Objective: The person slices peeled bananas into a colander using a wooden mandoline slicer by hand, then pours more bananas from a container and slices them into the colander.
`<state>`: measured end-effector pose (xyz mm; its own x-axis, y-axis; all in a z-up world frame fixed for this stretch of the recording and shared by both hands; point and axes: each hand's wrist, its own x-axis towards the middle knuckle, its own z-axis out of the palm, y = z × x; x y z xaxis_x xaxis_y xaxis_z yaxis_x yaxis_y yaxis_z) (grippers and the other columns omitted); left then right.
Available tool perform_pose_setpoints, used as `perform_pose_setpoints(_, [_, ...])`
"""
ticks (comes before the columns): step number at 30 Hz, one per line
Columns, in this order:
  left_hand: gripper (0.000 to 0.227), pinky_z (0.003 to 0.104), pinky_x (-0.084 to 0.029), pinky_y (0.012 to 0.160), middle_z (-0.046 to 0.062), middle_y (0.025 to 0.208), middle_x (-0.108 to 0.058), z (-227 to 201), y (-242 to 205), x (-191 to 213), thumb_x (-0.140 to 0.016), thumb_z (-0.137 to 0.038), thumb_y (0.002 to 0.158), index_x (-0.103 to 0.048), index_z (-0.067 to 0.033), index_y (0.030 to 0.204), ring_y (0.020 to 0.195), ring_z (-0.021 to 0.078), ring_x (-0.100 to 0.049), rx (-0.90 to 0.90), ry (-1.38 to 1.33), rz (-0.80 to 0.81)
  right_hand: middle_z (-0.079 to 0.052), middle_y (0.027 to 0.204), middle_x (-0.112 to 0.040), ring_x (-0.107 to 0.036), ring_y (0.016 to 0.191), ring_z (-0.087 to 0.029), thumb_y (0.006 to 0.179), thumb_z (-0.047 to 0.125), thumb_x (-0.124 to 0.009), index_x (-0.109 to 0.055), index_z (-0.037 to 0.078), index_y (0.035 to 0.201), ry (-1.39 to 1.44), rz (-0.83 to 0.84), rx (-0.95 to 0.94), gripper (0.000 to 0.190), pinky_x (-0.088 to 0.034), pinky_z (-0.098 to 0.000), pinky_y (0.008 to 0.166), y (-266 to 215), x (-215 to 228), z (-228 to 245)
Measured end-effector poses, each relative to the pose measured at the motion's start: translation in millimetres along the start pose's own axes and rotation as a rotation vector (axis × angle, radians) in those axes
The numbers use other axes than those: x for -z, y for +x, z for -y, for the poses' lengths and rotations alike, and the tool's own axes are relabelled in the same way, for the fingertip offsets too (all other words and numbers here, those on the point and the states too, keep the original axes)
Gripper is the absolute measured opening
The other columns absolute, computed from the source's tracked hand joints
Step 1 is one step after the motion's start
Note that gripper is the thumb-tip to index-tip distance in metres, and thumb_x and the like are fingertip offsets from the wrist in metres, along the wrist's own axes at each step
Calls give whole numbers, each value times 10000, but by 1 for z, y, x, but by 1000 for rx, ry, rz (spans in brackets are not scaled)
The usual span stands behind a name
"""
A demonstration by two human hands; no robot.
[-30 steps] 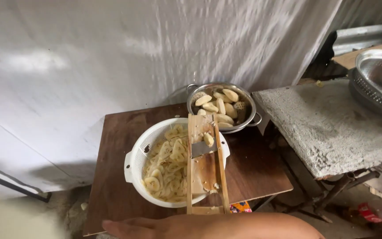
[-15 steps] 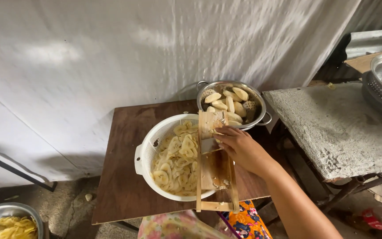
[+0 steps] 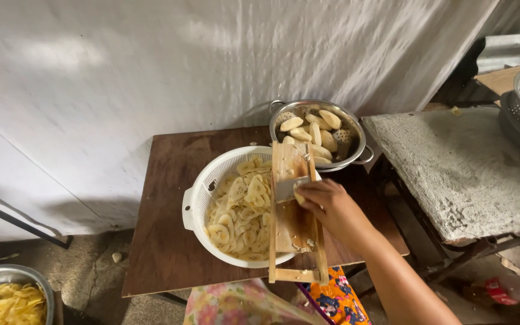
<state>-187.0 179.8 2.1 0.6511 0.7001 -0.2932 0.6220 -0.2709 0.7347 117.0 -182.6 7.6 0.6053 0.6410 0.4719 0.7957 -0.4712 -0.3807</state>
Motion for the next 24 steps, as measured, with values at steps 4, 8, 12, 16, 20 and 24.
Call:
perform_pose_setpoints(4, [718,475,-488,1028,182,1631,-408,-23,-8,-24,-689,-345,953,-433,-74,1567,1436,347,-455,-171,-20,60,-54,1156,-723,-635,1104,-287,838,195,-753,-752,74,1129,-2,44,111,315,-453,-427,985,-25,-3,29])
perform_pose_setpoints(8, [713,477,-494,1017,186,1632,-406,-34,-21,-41,-700,-333,955,-445,-66,1565,1443,354,-446,-499,-82,254,-43,1129,-717,-632,1093,-257,833,200,-748,-754,73,1146,-19,48,114,338,-438,-421,985,-27,-5,39])
perform_pose_setpoints(12, [707,479,-500,1007,191,1632,-404,-86,-21,-124,-711,-320,957,-457,-57,1562,1449,360,-438,-855,-96,441,-38,1133,-714,-636,1083,-252,835,186,-730,-767,82,1099,-61,43,141,286,-450,-414,978,-16,1,36])
perform_pose_setpoints(16, [613,432,-422,1093,209,1548,-422,-137,-12,-181,-661,-311,967,-467,-25,1473,1356,361,-487,-1000,146,283,-22,1121,-714,-647,1070,-227,833,193,-735,-771,83,1050,-42,66,104,246,-454,-412,978,-38,11,45])
perform_pose_setpoints(20, [452,443,-421,1092,208,1430,-522,-176,13,-199,-644,-209,924,-622,-27,1336,1293,364,-525,-1136,297,144,-28,1134,-708,-641,1110,-240,798,201,-748,-759,69,1076,-39,54,171,307,-445,-415,977,-50,21,50])
perform_pose_setpoints(24, [399,430,-414,1140,164,1262,-627,-200,18,-203,-599,-20,871,-673,8,1262,1260,321,-565,-1452,503,139,-30,1131,-717,-635,1062,-241,803,184,-758,-765,64,1066,-38,82,137,289,-434,-423,970,-53,22,54])
